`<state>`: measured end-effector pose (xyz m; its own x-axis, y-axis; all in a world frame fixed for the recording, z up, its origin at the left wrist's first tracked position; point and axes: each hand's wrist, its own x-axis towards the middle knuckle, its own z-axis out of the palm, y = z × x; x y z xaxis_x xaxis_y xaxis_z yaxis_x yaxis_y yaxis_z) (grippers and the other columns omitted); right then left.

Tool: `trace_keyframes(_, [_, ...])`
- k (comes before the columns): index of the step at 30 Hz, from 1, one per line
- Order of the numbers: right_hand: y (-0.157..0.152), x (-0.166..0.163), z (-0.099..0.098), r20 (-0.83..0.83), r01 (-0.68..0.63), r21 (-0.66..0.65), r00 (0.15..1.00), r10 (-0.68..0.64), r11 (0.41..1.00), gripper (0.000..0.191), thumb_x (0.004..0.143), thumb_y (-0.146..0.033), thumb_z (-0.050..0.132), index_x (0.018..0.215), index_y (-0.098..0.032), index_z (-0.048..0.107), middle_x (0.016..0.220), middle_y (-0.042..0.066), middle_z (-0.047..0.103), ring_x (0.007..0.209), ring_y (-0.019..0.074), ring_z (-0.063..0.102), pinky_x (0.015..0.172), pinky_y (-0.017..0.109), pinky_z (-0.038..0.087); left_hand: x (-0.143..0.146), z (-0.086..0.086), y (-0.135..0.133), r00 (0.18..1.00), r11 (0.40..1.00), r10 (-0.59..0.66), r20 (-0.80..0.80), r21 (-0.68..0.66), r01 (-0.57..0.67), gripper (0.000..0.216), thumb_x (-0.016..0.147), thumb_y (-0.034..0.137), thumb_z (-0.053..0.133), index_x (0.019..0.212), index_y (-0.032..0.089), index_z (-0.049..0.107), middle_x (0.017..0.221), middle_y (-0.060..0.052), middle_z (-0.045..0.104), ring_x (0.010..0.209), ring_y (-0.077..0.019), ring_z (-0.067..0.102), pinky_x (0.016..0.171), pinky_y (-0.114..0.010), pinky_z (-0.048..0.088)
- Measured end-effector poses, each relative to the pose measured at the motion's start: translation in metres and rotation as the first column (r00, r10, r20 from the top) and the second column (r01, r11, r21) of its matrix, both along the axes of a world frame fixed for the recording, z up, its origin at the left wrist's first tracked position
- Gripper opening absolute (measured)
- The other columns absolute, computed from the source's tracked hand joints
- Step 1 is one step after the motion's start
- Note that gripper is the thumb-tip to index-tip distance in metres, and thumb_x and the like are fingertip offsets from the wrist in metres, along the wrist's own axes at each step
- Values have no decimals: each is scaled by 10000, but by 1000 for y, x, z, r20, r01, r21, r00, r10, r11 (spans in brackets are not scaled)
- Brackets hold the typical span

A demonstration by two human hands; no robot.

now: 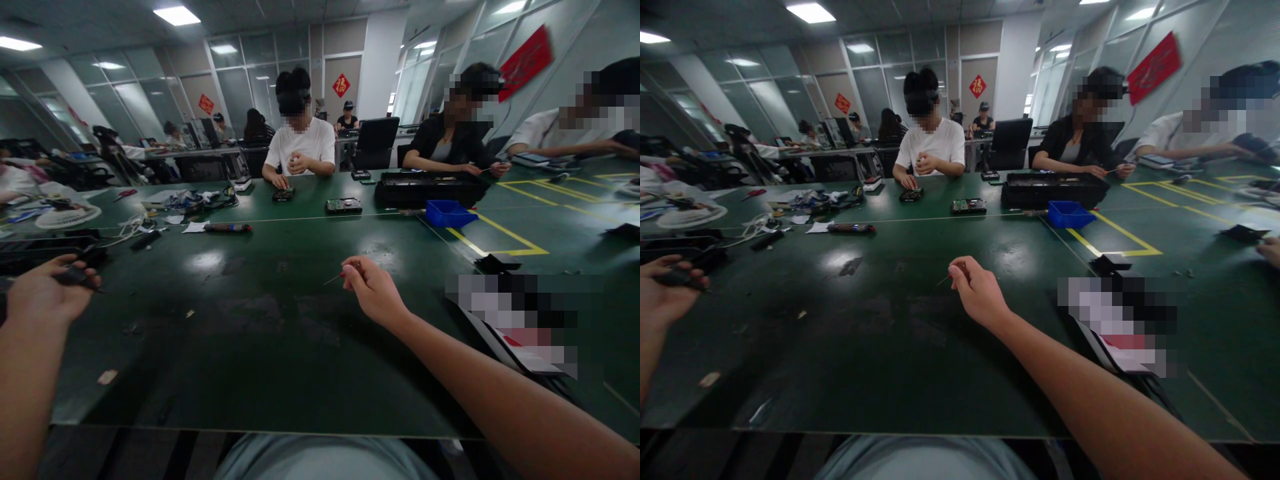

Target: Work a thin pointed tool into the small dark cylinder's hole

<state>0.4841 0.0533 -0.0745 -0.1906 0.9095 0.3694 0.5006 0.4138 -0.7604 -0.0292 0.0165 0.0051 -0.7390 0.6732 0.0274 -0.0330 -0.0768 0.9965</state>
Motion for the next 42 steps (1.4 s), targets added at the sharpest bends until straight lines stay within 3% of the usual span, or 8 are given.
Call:
trace_keyframes(2, [1, 1, 0, -3, 5, 3, 1000, -5, 1000, 211, 993, -374, 451, 1021, -220, 593, 725, 7, 684, 696, 183, 667, 658, 303, 468, 18, -2, 13, 995, 998, 20, 100, 65, -26, 147, 776, 9, 406, 805, 130, 484, 621, 6, 503, 621, -126, 473, 635, -265, 396])
trace_keyframes(5, [1, 2, -1, -5, 6, -3, 1000, -6, 1000, 222, 992, -377, 448, 1027, -216, 596, 737, 12, 686, 700, 183, 666, 657, 303, 467, 64, 0, 29, 980, 984, -94, 173, 165, 66, 130, 822, 70, 400, 820, 128, 516, 646, -16, 507, 642, -146, 471, 643, -285, 403])
trace_keyframes(14, [2, 3, 0, 2, 14, -15, 1000, -14, 1000, 215, 987, -364, 450, 1003, -215, 603, 725, 11, 682, 698, 183, 665, 662, 305, 471, 205, -11, 67, 845, 868, -485, 224, 235, 436, 247, 778, 25, 422, 941, 133, 574, 692, -32, 519, 633, -149, 481, 601, -255, 415])
trace_keyframes(23, [6, 6, -2, -30, 52, 8, 998, -51, 999, 206, 979, -372, 465, 1021, -221, 600, 757, 20, 692, 724, 195, 676, 686, 321, 481, 319, -49, 39, 580, 578, -815, 11, 87, 811, 377, 665, 79, 462, 1007, 150, 601, 760, -30, 571, 689, -164, 531, 685, -298, 437])
trace_keyframes(28, [7, 4, -6, -24, 84, 27, 996, -83, 996, 210, 958, -360, 505, 1080, -211, 589, 829, 37, 709, 756, 203, 674, 705, 328, 478, 339, -72, 19, 313, 432, -860, -403, -249, 867, 315, 794, 142, 458, 1070, 193, 602, 838, -26, 596, 806, -191, 557, 793, -352, 438])
trace_keyframes(32, [8, 4, -8, -12, 89, 35, 996, -89, 995, 224, 962, -337, 491, 1118, -205, 582, 890, 57, 718, 803, 211, 682, 739, 341, 481, 333, -87, 18, 98, 427, -795, -599, -438, 791, 471, 749, 106, 547, 1209, 202, 560, 1067, -74, 623, 1005, -251, 581, 918, -411, 445])
trace_keyframes(36, [8, 5, -5, 25, 103, 43, 994, -104, 994, 208, 960, -341, 499, 1064, -204, 614, 797, 38, 707, 746, 207, 673, 714, 336, 467, 326, -97, 28, 99, 471, -773, -627, -463, 751, 425, 778, 56, 517, 1178, 188, 573, 1167, -107, 619, 1088, -263, 582, 970, -423, 460])
trace_keyframes(42, [3, 6, 3, 72, 133, 90, 988, -139, 987, 327, 946, -453, 533, 728, -217, 591, 633, 4, 627, 585, 162, 574, 586, 301, 390, 317, -105, 44, 159, 575, -673, -723, -376, 727, 324, 849, 99, 619, 1155, 203, 648, 1190, -73, 649, 1132, -241, 583, 1029, -423, 454])
